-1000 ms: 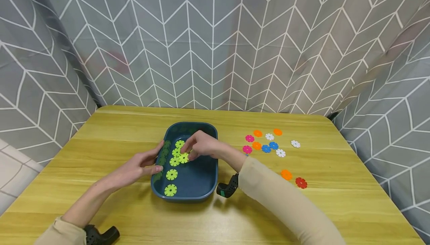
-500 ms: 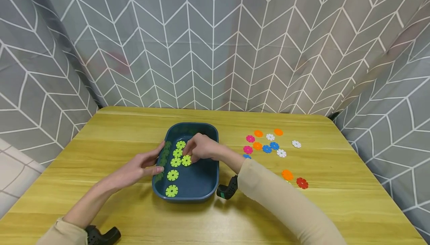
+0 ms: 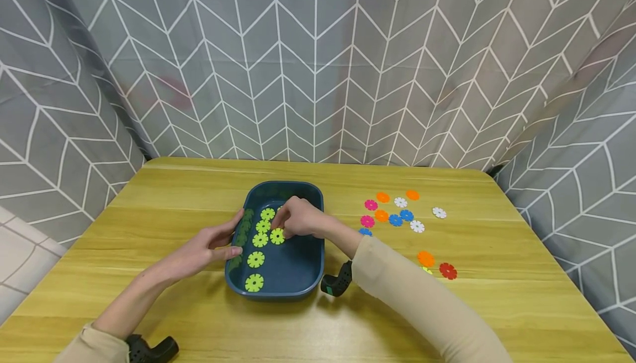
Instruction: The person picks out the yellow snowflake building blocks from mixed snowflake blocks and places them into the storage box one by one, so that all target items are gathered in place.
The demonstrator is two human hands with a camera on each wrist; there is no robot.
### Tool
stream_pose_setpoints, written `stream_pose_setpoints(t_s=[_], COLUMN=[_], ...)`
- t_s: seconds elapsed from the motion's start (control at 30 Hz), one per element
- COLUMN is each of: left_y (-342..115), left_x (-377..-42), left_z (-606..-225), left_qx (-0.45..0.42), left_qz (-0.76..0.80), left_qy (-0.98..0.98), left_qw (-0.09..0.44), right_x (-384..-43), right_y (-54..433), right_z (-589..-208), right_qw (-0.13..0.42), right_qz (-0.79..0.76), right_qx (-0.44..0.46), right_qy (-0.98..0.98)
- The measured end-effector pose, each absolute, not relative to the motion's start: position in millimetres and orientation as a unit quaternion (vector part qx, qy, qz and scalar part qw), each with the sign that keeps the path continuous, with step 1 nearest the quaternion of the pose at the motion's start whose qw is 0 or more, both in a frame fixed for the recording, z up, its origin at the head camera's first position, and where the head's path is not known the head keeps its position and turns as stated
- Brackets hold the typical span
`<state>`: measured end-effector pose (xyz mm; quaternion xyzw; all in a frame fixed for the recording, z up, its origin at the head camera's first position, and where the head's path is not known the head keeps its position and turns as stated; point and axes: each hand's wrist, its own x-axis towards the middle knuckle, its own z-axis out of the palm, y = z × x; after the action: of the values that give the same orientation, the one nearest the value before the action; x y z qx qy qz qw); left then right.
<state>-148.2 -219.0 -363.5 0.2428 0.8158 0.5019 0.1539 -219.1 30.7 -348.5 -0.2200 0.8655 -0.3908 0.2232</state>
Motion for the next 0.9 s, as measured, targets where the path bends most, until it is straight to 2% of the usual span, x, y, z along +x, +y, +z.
stream_pose_setpoints(t_s=[0.9], left_y=[-218.1], left_x=[-146.6], left_z=[-363.1], left_qx=[0.243], left_qz=[0.503], left_qy=[0.815], left_qw=[0.153], right_x=[-215.1], right_y=[30.5], right_z=[-348.7], right_qw=[0.17], right_qz=[-0.375], right_qx=[-0.22], right_qy=[0.884])
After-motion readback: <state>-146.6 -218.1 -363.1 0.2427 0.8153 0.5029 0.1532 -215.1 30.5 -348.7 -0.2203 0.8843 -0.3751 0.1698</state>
